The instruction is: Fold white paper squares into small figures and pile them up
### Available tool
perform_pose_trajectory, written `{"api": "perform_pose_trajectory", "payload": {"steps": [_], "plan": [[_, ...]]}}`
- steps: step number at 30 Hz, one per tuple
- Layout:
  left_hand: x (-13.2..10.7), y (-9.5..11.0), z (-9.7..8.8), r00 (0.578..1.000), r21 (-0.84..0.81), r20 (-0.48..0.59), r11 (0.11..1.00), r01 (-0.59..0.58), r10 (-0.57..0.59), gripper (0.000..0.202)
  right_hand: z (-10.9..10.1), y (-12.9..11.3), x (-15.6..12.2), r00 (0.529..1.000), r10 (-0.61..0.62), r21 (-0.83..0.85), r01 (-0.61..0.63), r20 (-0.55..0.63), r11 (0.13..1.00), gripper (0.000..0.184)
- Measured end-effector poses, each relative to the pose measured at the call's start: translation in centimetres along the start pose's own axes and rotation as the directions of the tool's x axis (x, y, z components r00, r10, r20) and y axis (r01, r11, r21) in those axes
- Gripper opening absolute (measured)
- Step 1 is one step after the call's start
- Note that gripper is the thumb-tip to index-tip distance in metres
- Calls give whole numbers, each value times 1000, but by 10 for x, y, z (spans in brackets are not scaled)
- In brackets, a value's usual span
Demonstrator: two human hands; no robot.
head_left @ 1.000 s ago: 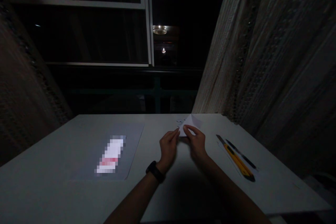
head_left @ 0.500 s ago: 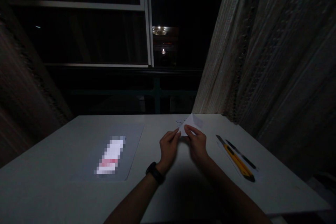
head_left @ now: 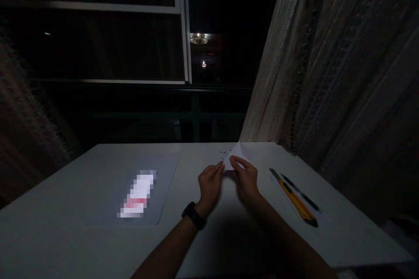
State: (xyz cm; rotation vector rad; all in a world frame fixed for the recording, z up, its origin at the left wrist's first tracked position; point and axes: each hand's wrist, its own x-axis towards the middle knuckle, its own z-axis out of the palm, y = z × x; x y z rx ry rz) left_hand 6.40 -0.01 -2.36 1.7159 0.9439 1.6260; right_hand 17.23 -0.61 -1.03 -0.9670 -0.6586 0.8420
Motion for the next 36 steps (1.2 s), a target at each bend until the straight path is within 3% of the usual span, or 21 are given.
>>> {"api": "perform_pose_trajectory", "payload": {"steps": [5, 9, 13, 27, 33, 36], "plan": [[1, 1, 2, 992, -111, 22, 986, 123, -122, 27, -1, 3, 1, 1000, -20, 1, 20, 22, 1000, 31], [2, 1, 3, 964, -194, 47, 944, 267, -263, 38, -1, 4, 2, 996, -80, -58, 82, 29, 995, 31], [4, 2, 4, 940, -255, 57, 906, 338, -335, 41, -1, 3, 2, 995, -89, -75, 93, 52, 993, 31], [7, -1, 4, 915, -320, 74, 859, 399, -398, 40, 0, 5, 1, 996, -77, -90, 82, 55, 993, 31], [12, 1, -1, 905, -397, 23, 827, 397, -424, 41, 4, 1, -8, 982, -109, -93, 125, 155, 988, 42], [16, 1, -5, 900, -450, -47, 814, 368, -433, 43, 6, 3, -13, 988, -146, 33, 145, 53, 989, 51]]}}
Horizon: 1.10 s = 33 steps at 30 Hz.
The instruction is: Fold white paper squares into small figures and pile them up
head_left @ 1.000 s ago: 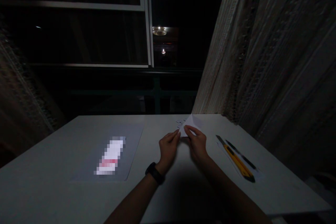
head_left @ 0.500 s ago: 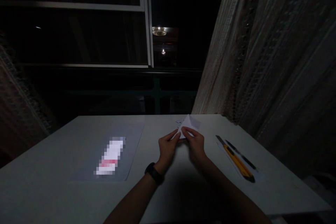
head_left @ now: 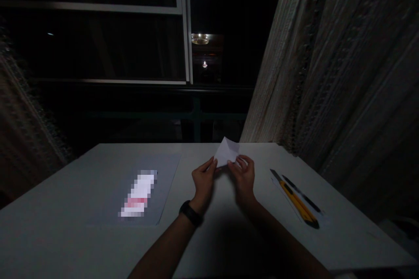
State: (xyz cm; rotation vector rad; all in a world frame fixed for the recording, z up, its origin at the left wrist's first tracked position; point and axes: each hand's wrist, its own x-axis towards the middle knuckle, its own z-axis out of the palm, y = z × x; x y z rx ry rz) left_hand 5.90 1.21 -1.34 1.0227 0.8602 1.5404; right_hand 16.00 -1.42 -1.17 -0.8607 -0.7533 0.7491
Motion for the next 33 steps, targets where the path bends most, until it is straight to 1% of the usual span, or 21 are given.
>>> {"api": "perform_pose_trajectory", "payload": {"steps": [1, 2, 3, 5, 6, 7, 8, 11, 13, 17, 19, 22, 25, 28, 30, 33], "plan": [[1, 0, -1, 1000, -8, -12, 1000, -8, 8, 42, 1, 2, -1, 999, 32, 65, -30, -25, 997, 51], [1, 0, -1, 1000, -7, -16, 1000, -18, 18, 42, 2, 4, -2, 996, 93, 129, -90, -12, 987, 48], [1, -1, -1, 999, 3, -12, 1000, -30, 30, 40, 3, 6, -2, 985, 165, 185, -170, 42, 968, 44], [-2, -5, 0, 998, 44, 13, 997, -56, 56, 37, 7, 10, -1, 941, 275, 249, -320, 200, 914, 35], [-3, -7, 1, 997, 69, 27, 995, -68, 66, 35, 9, 11, 1, 919, 299, 264, -365, 258, 893, 31], [-5, -9, 2, 996, 94, 39, 992, -81, 77, 33, 12, 13, 2, 907, 307, 276, -385, 287, 880, 27], [-7, -10, 3, 995, 116, 49, 989, -91, 86, 31, 14, 13, 3, 907, 308, 288, -389, 289, 875, 24], [-9, -9, 5, 992, 164, 66, 980, -116, 106, 27, 22, 15, 7, 931, 291, 299, -348, 220, 889, 19], [-9, -5, 5, 990, 181, 74, 974, -134, 122, 27, 27, 17, 8, 941, 288, 297, -330, 175, 896, 19], [-8, 1, 2, 974, 218, 128, 953, -212, 187, 28, 33, 18, 14, 933, 349, 330, -359, 93, 873, 20], [-9, 0, 1, 961, 266, 145, 926, -268, 237, 29, 36, 16, 19, 929, 366, 334, -364, 59, 869, 19], [-10, -5, -1, 933, 360, 160, 861, -359, 322, 31, 40, 12, 27, 931, 365, 333, -344, -2, 878, 17], [-9, -8, -3, 905, 413, 179, 806, -425, 386, 32, 46, 8, 34, 920, 383, 343, -337, -76, 877, 16], [-8, -10, -4, 903, 429, 178, 795, -430, 392, 32, 50, 6, 39, 911, 393, 344, -332, -125, 879, 17], [-8, -11, -4, 913, 431, 173, 805, -407, 369, 32, 51, 5, 43, 916, 364, 341, -292, -170, 893, 19], [-10, -13, -3, 925, 408, 199, 830, -380, 325, 34, 50, 2, 48, 922, 307, 318, -225, -234, 921, 22]]}}
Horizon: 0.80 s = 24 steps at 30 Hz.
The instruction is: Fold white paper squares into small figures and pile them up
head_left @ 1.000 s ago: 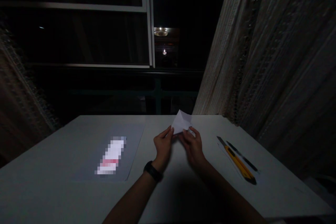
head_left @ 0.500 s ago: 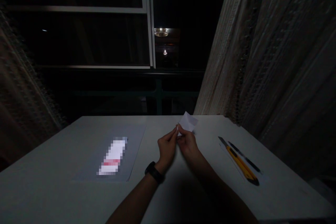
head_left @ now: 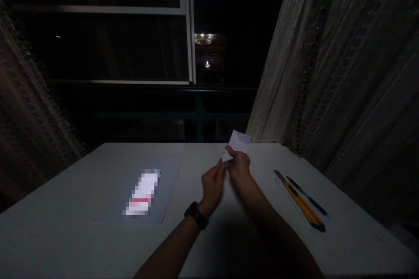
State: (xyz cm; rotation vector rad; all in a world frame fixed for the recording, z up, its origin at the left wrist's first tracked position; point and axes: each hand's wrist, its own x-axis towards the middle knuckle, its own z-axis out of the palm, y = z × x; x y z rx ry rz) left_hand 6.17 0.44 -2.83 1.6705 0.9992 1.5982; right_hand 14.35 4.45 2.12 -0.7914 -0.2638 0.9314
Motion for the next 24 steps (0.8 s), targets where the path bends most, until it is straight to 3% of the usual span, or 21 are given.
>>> {"api": "perform_pose_trajectory", "payload": {"steps": [8, 17, 21, 24], "plan": [[3, -3, 1, 989, -111, 12, 983, 149, -148, 36, -5, -8, 3, 988, -151, -98, 150, -3, 984, 30], [5, 2, -1, 986, -178, -3, 970, 166, -169, 36, -10, 2, -3, 995, -72, -111, 80, 76, 991, 28], [16, 0, -6, 962, -229, 140, 938, 261, -233, 33, -9, 0, -7, 979, 50, -253, 1, 196, 968, 30], [25, -6, -12, 940, -247, 201, 914, 321, -276, 31, -13, 0, -3, 953, 86, -310, 9, 290, 951, 34]]}}
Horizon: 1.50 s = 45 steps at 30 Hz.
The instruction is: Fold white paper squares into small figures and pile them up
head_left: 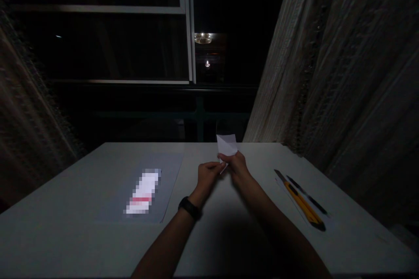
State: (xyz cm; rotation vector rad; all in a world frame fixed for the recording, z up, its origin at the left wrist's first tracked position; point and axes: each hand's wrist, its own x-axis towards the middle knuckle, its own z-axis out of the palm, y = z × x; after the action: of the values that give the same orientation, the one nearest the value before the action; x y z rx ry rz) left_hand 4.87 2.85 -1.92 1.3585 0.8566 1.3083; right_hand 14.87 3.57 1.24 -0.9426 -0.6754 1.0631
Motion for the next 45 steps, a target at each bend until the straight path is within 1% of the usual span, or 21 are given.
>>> {"api": "perform_pose_trajectory", "payload": {"steps": [1, 5, 7, 9, 11, 13, 14, 15, 17, 19, 21, 24, 28, 30, 34, 41, 45], "plan": [[3, -1, -3, 1000, 11, 2, 1000, 10, -10, 30, -2, 1, 2, 1000, -10, -21, 10, 16, 1000, 36], [8, -6, -8, 989, 15, 101, 995, 103, -104, 31, -11, 6, 7, 999, -34, -126, 38, 40, 991, 39], [8, -7, -8, 987, 33, 109, 993, 115, -118, 32, -15, 7, 7, 996, -20, -147, 33, 88, 989, 42], [8, -8, -8, 989, 56, 94, 993, 107, -112, 33, -21, 6, 6, 993, -8, -143, 26, 119, 989, 49], [8, -9, -8, 991, 84, 90, 993, 88, -96, 34, -28, 0, 4, 994, -79, -145, 89, 78, 985, 60], [8, -9, -8, 992, 127, 102, 990, 61, -74, 35, -35, -7, 2, 972, -235, -190, 234, 17, 954, 70], [8, -9, -8, 992, 150, 107, 988, 50, -66, 35, -39, -11, 1, 959, -282, -223, 280, 23, 934, 69], [7, -9, -8, 992, 167, 112, 985, 42, -61, 36, -43, -14, 0, 955, -292, -258, 296, 52, 920, 63], [6, -8, -7, 990, 190, 124, 981, 36, -61, 36, -48, -17, 0, 960, -232, -330, 273, 158, 904, 46], [5, -7, -6, 986, 216, 156, 976, 20, -54, 37, -52, -16, 1, 950, -166, -397, 263, 263, 879, 35], [5, -7, -5, 979, 252, 198, 968, -15, -37, 38, -54, -13, 3, 938, -159, -445, 289, 308, 848, 29], [6, -9, -4, 977, 281, 212, 958, -52, -10, 39, -56, -7, 7, 937, -224, -503, 334, 268, 797, 23], [8, -15, -2, 986, 276, 166, 961, -30, -16, 38, -56, -1, 9, 934, -305, -550, 356, 185, 756, 23], [8, -17, -2, 989, 277, 147, 961, -10, -33, 37, -55, 0, 9, 931, -329, -554, 359, 158, 751, 24], [8, -17, -1, 991, 270, 133, 963, -6, -31, 38, -55, 1, 9, 926, -344, -549, 371, 156, 749, 25], [8, -11, -1, 993, 318, 121, 947, -41, 3, 38, -54, -1, 7, 919, -363, -542, 386, 154, 747, 25], [8, -12, -2, 992, 355, 119, 932, -79, 39, 38, -54, 0, 7, 923, -364, -515, 374, 126, 771, 24]]}}
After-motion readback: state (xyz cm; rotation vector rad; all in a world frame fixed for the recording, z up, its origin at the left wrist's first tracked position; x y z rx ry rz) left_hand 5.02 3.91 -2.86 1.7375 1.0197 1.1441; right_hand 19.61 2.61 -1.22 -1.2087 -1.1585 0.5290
